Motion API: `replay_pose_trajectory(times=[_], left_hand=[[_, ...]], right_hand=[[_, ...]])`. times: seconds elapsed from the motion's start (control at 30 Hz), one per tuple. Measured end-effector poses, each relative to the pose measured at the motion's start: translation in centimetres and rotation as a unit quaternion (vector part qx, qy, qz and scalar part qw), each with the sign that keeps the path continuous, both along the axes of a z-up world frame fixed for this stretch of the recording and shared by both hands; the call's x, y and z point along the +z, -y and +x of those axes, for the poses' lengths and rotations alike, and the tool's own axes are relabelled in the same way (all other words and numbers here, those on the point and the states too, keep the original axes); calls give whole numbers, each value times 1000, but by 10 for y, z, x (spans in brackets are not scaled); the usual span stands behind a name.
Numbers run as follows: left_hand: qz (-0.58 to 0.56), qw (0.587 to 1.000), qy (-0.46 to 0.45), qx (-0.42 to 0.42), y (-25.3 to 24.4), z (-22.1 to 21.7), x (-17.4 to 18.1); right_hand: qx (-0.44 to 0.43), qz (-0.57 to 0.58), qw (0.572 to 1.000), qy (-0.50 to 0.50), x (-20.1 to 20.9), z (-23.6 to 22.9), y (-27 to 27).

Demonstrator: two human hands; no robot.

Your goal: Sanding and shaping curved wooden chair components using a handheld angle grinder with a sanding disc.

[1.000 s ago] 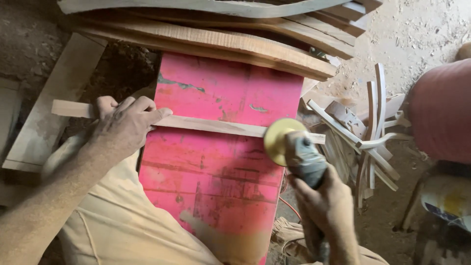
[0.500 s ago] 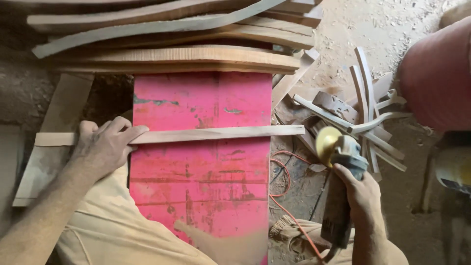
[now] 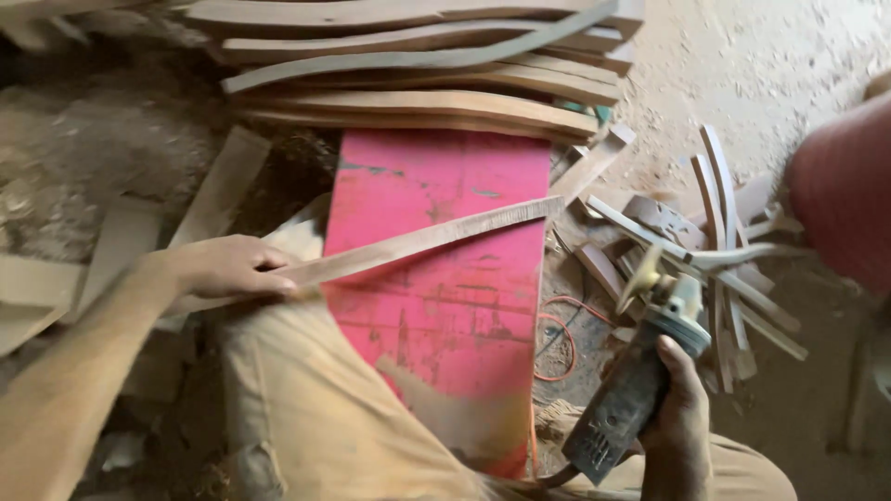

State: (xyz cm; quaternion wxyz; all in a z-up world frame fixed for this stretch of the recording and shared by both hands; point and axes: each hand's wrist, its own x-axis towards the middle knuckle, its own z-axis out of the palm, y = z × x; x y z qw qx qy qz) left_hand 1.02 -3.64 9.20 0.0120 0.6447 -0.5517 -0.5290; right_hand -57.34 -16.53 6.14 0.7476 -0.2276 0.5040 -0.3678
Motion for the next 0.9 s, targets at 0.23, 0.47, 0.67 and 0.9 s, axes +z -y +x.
replay_pose_trajectory(times=[0.23,0.47,0.67,0.9], left_hand=[[-113,955,255,-99,-6,-69,0],[-105,957,268,44,-23,-81,10],[-90,948,299,53,-14,-93,-7],[-195,910,354,91,-22,-98,-34]], right_hand=[[9,-41,994,104,52,34,-39],[76,11,996,40,32,30,-54],[166,-89,955,-231,66,113,-63],[355,-181,792,-462,93,194,-46]])
